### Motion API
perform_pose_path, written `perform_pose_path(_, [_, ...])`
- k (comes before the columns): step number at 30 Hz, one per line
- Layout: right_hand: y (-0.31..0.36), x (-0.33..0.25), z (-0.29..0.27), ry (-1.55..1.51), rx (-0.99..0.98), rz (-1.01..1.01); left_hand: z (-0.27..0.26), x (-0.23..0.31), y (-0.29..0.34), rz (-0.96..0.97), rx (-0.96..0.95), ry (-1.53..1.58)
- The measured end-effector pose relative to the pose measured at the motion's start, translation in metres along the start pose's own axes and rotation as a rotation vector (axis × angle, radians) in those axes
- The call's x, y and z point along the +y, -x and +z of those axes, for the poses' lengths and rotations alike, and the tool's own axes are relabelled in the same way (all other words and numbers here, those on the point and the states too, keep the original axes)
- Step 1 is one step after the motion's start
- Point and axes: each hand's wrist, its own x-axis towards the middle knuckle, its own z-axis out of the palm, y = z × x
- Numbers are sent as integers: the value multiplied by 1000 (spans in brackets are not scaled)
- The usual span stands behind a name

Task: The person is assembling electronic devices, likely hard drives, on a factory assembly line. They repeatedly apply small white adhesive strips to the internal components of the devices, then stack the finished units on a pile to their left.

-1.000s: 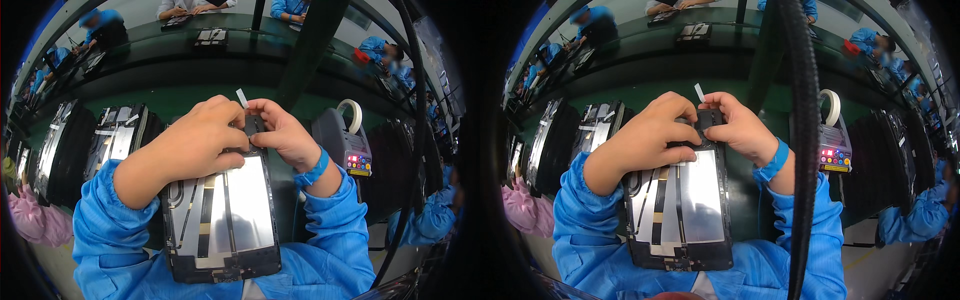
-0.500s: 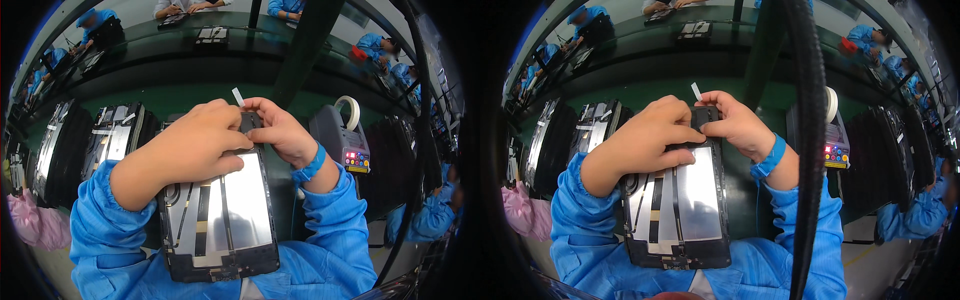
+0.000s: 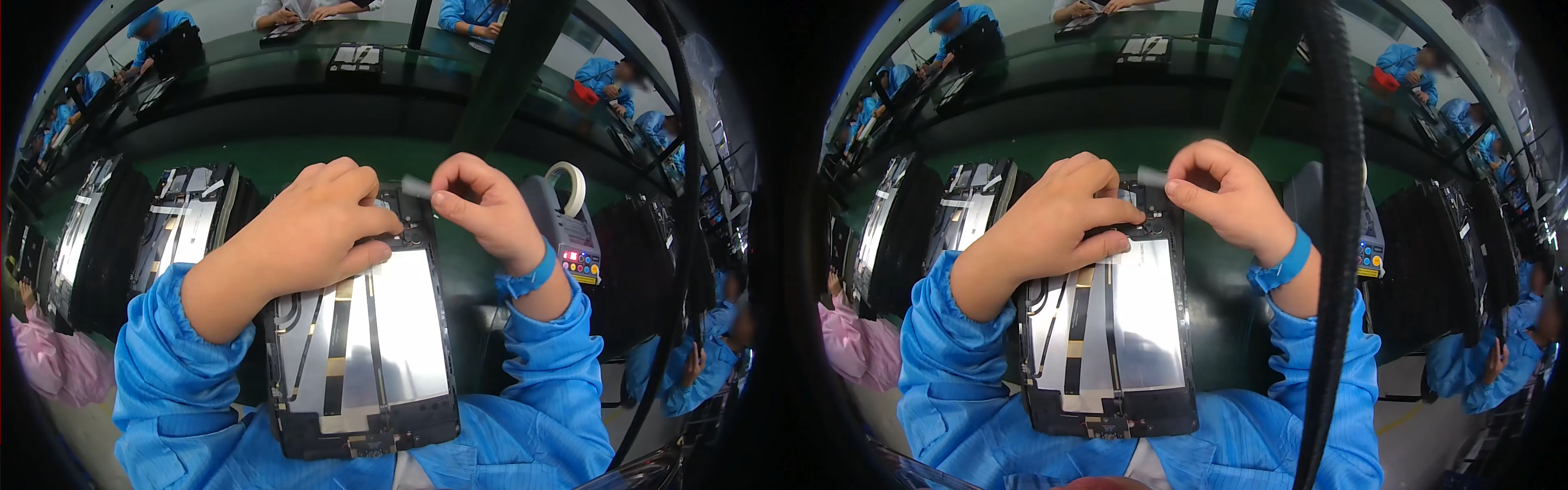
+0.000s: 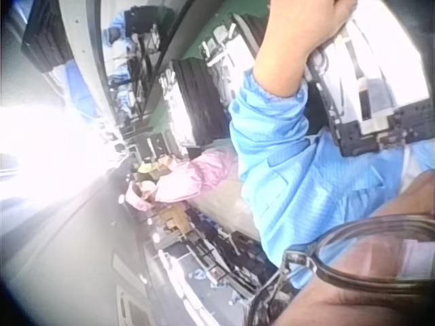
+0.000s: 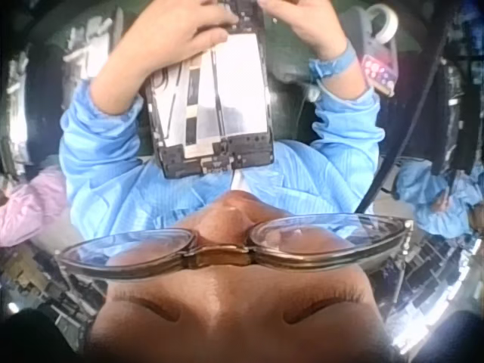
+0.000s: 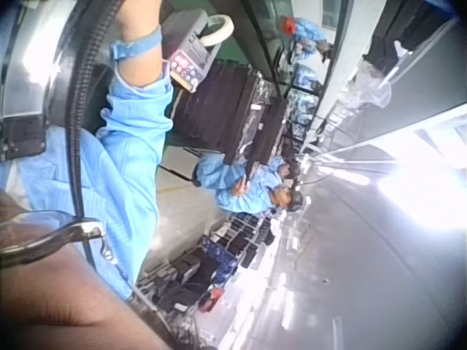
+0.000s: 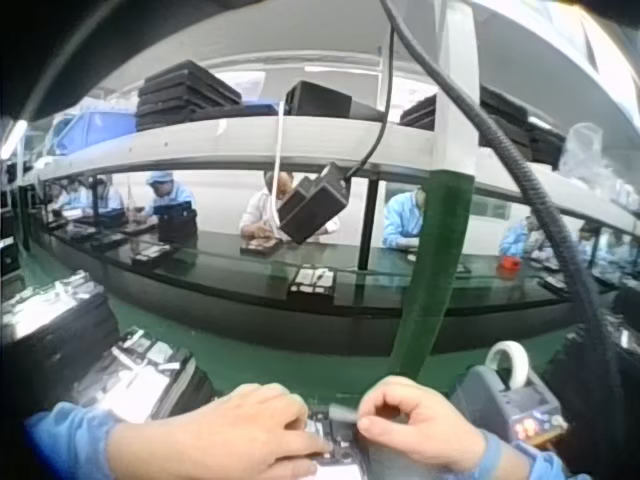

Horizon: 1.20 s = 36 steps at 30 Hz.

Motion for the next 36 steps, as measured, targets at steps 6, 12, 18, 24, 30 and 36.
perform_pose_path(6, [-14,-22,1,506,-356,60,-1,0,-1,-42,-10,47])
perform_pose_path(12, [-25,-27,3,585,-432,104,1,-1,-6,-217,-32,153])
perform_pose_path(18, [-24,-23,8,670,-332,190,6,5,-17,-330,-56,104])
perform_pose_path(24, [-8,2,9,341,39,409,0,13,-15,-379,-28,-38])
perform_pose_path(30, [58,15,45,5,369,144,-12,42,39,-464,223,-37])
perform_pose_path(36, [136,-17,80,321,-53,35,9,85,132,-551,214,663])
